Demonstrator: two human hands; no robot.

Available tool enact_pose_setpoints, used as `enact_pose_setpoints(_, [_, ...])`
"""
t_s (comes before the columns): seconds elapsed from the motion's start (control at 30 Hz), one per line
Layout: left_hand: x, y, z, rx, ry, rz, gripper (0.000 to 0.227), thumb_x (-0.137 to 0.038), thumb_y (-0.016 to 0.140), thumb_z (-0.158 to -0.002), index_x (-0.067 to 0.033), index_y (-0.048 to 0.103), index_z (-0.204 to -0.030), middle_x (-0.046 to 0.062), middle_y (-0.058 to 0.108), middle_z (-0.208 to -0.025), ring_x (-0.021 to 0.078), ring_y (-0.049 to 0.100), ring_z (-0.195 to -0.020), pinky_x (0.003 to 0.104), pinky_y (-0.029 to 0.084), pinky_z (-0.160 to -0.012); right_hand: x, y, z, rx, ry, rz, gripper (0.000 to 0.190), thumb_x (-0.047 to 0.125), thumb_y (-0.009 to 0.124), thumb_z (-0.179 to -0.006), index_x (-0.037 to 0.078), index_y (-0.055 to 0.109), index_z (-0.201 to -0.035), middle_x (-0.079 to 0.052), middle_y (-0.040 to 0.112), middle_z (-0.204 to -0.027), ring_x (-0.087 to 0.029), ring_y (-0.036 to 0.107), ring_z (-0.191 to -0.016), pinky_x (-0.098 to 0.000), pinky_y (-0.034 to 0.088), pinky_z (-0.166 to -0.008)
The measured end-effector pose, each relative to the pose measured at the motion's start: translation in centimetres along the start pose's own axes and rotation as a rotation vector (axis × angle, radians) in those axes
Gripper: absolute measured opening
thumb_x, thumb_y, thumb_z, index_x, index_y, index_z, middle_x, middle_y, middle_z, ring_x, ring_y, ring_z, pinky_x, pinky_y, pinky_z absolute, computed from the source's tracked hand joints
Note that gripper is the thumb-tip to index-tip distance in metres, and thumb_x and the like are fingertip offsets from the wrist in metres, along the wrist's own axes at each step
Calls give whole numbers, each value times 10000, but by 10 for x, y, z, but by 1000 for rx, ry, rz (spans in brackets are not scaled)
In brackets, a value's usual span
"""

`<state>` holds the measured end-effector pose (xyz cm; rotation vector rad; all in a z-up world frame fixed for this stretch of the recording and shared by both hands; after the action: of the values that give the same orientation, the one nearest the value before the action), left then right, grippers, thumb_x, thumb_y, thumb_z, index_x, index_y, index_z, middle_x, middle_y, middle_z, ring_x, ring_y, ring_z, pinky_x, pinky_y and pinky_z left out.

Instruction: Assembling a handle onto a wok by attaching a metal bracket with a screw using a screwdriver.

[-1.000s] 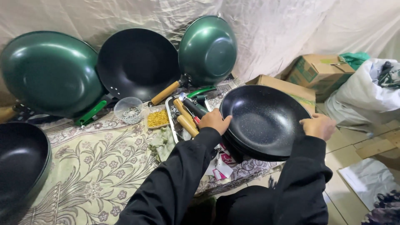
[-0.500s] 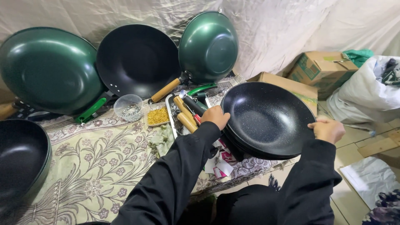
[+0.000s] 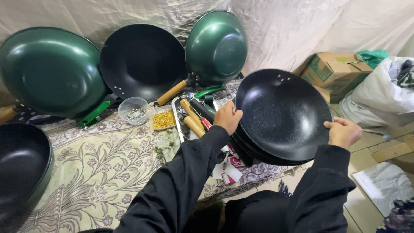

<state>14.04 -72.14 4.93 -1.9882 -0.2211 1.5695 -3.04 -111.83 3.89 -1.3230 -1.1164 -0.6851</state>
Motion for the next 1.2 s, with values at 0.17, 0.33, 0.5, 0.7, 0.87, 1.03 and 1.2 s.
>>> enact_pose_setpoints(0.17, [-15,-40,10,-187,183,168,269,-184,551,-820,-155,311,-703,37,401,-770,217,397,-688,385,349,-654,21,13,-7,44,-80,-349,353,-66,854,-600,149,773,-868,52,736,-831,-37,689,-738,-182,628,-708])
enact_pose_setpoints(0.33, [-16,-126,29,-376,370,362,215,-84,558,-739,-121,367,-648,234,617,-1219,316,570,-1292,414,444,-984,98,30,53,230,-62,-539,344,-52,813,-631,119,775,-927,41,742,-837,-58,704,-730,-212,626,-700])
enact_pose_setpoints(0.5, [-3,-236,70,-257,301,541,299,-42,537,-750,-117,669,-1007,-54,593,-832,78,506,-796,246,415,-759,154,79,139,608,-9,-653,253,-15,738,-700,111,703,-917,-35,715,-799,-127,679,-656,-235,556,-577])
enact_pose_setpoints(0.7, [155,-349,106,-567,-96,286,53,-118,679,-668,-142,632,-661,-21,563,-637,132,559,-629,285,468,-620,159,158,247,950,97,-474,260,53,801,-766,147,642,-950,73,496,-651,0,482,-479,-100,372,-358])
enact_pose_setpoints(0.87, [240,-381,158,-626,-250,386,106,-74,632,-621,-101,529,-618,50,485,-552,165,489,-507,273,385,-470,154,183,334,1241,169,-388,206,31,776,-776,134,598,-793,61,499,-602,-26,510,-476,-123,394,-396])
enact_pose_setpoints(1.03, [312,-396,183,-658,-357,276,135,-69,636,-551,-105,508,-574,53,463,-513,160,463,-517,258,332,-484,136,209,382,1378,146,-260,177,38,749,-790,100,583,-781,11,473,-565,-71,510,-459,-157,375,-369])
enact_pose_setpoints(1.2, [376,-396,195,-562,-608,-31,236,-143,671,-525,-193,498,-677,-47,506,-539,219,583,-633,321,432,-600,72,262,398,1450,145,-129,130,-5,740,-765,52,625,-786,-70,544,-567,-140,558,-428,-233,468,-368])
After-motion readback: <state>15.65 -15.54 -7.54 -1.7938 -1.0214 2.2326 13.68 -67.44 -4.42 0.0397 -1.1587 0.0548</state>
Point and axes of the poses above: each hand's wrist, its own z-axis away from the middle knuckle, its own y-axis out of the palm, x = y × z, the point moved 5 cm from there along -z, towards the middle knuckle
